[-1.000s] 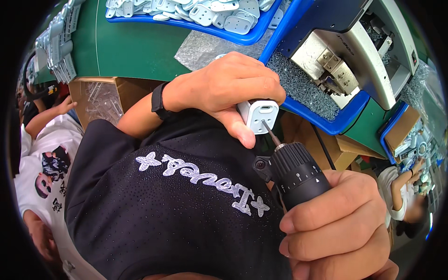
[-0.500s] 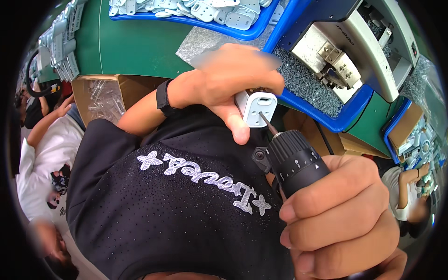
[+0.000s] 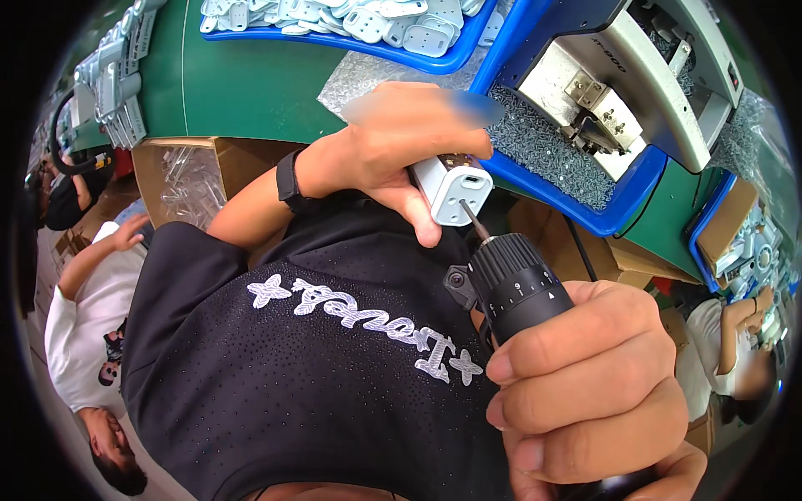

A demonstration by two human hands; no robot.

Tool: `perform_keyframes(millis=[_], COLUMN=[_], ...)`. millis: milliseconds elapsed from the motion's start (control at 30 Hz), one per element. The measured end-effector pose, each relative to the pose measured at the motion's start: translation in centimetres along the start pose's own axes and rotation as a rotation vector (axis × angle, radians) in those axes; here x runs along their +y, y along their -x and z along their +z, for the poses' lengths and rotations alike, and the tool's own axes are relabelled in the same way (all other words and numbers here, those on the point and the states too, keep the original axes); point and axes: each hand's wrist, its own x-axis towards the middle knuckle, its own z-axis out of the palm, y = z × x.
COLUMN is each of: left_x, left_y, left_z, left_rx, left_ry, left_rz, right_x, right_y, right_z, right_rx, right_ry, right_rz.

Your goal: Using an electric screwdriver to assemble small white plastic components on an electronics production line.

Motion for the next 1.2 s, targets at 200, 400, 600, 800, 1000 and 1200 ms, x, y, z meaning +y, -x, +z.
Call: perform_keyframes(millis=[200, 400, 600, 800, 1000, 1200], left_x=[-0.1, 0.3, 0.9, 1.0, 1.2, 1.2], left_y=[0.1, -0.2, -0.2, -0.8, -0.2, -0.5], left_z=[0.2, 0.4, 0.9, 0.9, 0.6, 0.4], left_rx=[0.019, 0.042, 0.079, 0.093, 0.075, 0.112], left_ry=[0.003, -0.006, -0.051, -0.062, -0.090, -0.053], left_rz=[0.008, -0.004, 0.039, 0.087, 0.033, 0.027], right_x=[-0.6, 0.8, 3.4, -2.0, -3.6, -0.3], right_y=[0.2, -0.4, 0.1, 2.5, 1.6, 1.2], right_z=[0.4, -1.0, -4.7, 1.4, 1.9, 2.8], right_rx=[0.052, 0.503, 0.573, 0.394, 0.106, 0.249], right_ry=[0.067, 0.435, 0.505, 0.161, 0.076, 0.060], right_rz=[0.000, -0.176, -0.005, -0.125, -0.123, -0.112])
